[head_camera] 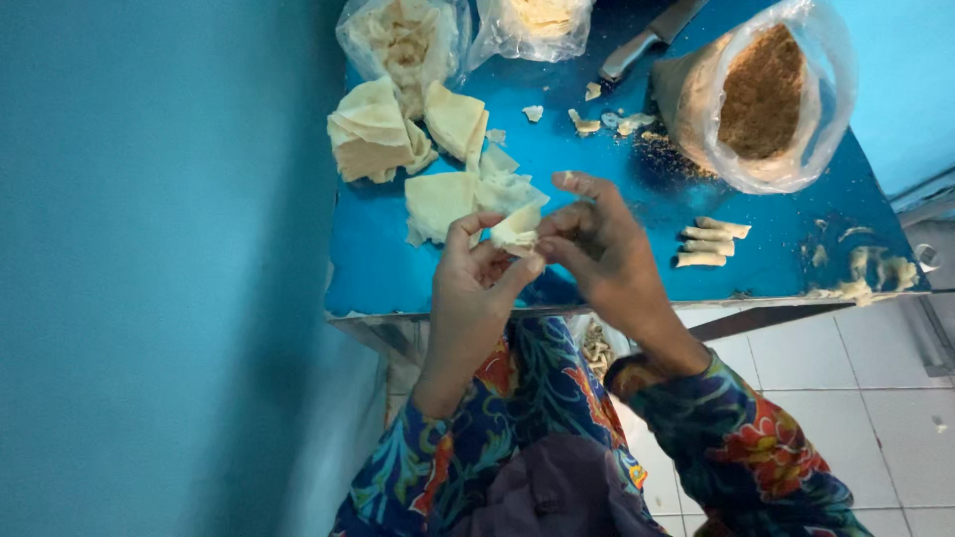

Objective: The person sits at a low blue table and folds triangular tofu pieces by hand, rolling each piece into a tight cylinder and setting the rolled pieces on the table. They occasionally reach into a plastic bag of brown powder and handle pieces one at a time.

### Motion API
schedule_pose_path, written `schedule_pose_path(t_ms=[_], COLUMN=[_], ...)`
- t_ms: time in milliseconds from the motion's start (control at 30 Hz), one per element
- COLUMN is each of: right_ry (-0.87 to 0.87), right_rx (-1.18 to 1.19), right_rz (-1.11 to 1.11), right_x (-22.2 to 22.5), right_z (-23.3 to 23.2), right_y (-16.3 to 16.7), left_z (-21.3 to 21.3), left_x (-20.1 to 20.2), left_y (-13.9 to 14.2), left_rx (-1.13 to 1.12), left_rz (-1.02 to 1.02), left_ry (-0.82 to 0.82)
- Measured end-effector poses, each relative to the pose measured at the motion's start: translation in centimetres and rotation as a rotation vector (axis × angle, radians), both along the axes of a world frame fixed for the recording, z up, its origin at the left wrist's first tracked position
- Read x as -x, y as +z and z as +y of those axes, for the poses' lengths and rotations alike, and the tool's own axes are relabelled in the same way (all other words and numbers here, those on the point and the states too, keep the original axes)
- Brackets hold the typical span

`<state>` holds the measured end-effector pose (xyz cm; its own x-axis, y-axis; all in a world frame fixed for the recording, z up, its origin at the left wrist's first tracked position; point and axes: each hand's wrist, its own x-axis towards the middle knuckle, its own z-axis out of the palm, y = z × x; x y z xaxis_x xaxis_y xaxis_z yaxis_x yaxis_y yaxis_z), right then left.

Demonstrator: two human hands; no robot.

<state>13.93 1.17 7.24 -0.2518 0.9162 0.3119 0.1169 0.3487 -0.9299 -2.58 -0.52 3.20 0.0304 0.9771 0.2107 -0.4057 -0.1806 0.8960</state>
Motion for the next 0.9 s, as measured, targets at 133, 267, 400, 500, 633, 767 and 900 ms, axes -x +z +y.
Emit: schedule_pose_path(t_ms=[133,267,400,500,633,767,900], right_ry=[0.006,-0.007,-0.023,-0.033,-0.037,-0.058,-0.069], right_rx=[0.176,0.248,0.305,0.256,0.266,0.293,0.137], right_rz=[0.222,0.230,0.261,0.243,0.240,0.238,0.119], right_x=[-0.9,-1.6,-1.8,-1.9,-2.1,-2.0,-1.3], right_z=[-0.1,0.0,0.0,-0.3,-0.5,-0.7,-1.4], right_y=[-0.6,-0.4,-0.2,-0.3,-0.3,0.2,0.1], left_z=[-0.4,-0.3,-0.5,-0.8,-0.8,-0.9,-1.0], left_x=[-0.8,-1.0,-1.4,-1.7,-1.9,-2.0,-2.1], left_y=[0.5,0.6,0.8,1.1,1.3,1.3,1.0], left_rx=[-0.015,-0.007,0.013,0.032,0.026,0.023,-0.061], left_rz=[0.135,0.162,0.108,0.105,0.209,0.258,0.542], left_ry=[0.072,0.075,0.054,0.025,0.105,0.145,0.270])
